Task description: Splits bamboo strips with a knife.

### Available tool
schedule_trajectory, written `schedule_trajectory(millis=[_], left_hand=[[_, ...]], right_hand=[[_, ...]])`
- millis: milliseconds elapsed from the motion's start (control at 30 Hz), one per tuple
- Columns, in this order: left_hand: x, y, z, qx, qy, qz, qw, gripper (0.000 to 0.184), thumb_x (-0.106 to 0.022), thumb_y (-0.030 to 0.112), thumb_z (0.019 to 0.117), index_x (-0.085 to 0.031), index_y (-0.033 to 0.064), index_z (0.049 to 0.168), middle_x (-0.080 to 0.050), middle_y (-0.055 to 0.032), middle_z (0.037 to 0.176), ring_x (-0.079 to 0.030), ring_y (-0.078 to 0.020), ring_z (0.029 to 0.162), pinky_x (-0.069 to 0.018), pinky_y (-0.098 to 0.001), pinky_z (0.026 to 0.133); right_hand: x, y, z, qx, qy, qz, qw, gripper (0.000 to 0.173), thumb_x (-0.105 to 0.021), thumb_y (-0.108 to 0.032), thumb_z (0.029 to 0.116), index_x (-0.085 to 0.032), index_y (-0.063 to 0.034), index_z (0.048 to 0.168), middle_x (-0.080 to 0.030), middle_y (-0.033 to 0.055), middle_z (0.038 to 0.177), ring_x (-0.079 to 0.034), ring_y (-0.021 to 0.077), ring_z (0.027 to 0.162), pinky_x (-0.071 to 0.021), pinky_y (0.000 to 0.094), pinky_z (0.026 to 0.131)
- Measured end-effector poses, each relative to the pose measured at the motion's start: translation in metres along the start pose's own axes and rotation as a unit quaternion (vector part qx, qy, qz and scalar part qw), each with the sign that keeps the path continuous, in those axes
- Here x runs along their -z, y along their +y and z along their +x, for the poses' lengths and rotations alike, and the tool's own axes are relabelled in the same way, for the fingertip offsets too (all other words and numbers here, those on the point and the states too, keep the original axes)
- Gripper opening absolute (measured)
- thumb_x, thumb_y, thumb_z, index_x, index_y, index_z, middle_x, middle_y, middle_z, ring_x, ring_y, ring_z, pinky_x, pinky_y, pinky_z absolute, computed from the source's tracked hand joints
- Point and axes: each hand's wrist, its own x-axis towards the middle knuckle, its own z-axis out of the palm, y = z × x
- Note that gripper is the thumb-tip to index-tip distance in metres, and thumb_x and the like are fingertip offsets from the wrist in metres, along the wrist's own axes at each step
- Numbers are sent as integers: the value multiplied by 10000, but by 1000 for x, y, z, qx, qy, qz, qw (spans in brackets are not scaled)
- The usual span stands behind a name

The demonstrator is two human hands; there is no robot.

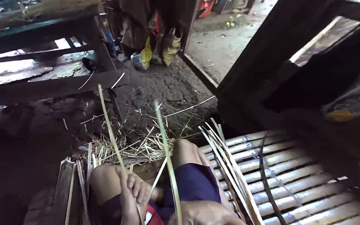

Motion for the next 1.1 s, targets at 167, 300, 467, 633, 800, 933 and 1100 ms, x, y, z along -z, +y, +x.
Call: schedule_trajectory(millis=[167, 300, 467, 633, 800, 933, 1100], left_hand=[[-8, -12, -26, 124, -102, 124, 979, 450, -561, 584, 977, -616, 248, 683, -520, 133, 550, -502, 35, 449, -443, -133, 444], [-20, -12, -9, 34, -24, 50, 998, 579, -286, 442, 1112, -509, 227, 623, -431, 129, 481, -429, 20, 385, -405, -143, 407], [-11, 6, 2, -1, 5, 6, 1000, 598, -229, 518, 1097, -495, 228, 646, -447, 118, 482, -452, -4, 381, -428, -161, 411], [-17, 3, -36, 97, -105, 128, 981, 480, -359, 319, 1084, -529, 249, 641, -501, 153, 542, -476, 46, 462, -423, -131, 474], [-15, -3, -25, 35, 32, -21, 999, 621, -232, 445, 1118, -442, 199, 588, -383, 98, 450, -405, -6, 365, -382, -149, 408], [1, 8, -17, 12, 21, 30, 999, 593, -290, 523, 1096, -451, 227, 607, -374, 105, 456, -394, -6, 367, -373, -152, 407], [-8, 4, -39, 92, -57, 130, 986, 513, -322, 307, 1110, -477, 194, 634, -469, 98, 522, -441, 21, 427, -388, -125, 431]], right_hand=[[22, -6, 4, -8, 235, -78, 969, 382, -543, -330, 1061, -740, -36, 917, -675, -58, 837, -574, -86, 791, -471, 111, 732], [6, -6, 11, -6, 149, -125, 981, 401, -524, -334, 1070, -770, -24, 1003, -728, 49, 899, -658, 35, 873, -528, 204, 816], [0, -13, -5, 21, 50, -33, 998, 407, -518, -307, 1078, -752, -8, 934, -652, 35, 758, -589, 23, 753, -467, 164, 706], [18, -16, 4, -22, 246, -114, 962, 346, -519, -392, 1067, -769, -156, 1030, -689, -145, 921, -577, -121, 845, -481, 95, 773], [-4, -9, 12, -13, 95, -59, 994, 364, -518, -335, 1078, -726, -61, 959, -645, -47, 820, -563, -84, 801, -460, 106, 755], [-9, -12, 0, -4, 55, -9, 998, 356, -518, -334, 1080, -738, -78, 968, -654, -48, 813, -584, -61, 802, -472, 112, 747], [5, -11, 13, -39, 258, -135, 956, 299, -557, -445, 1038, -765, -239, 980, -690, -171, 901, -626, -70, 827, -530, 128, 734]])
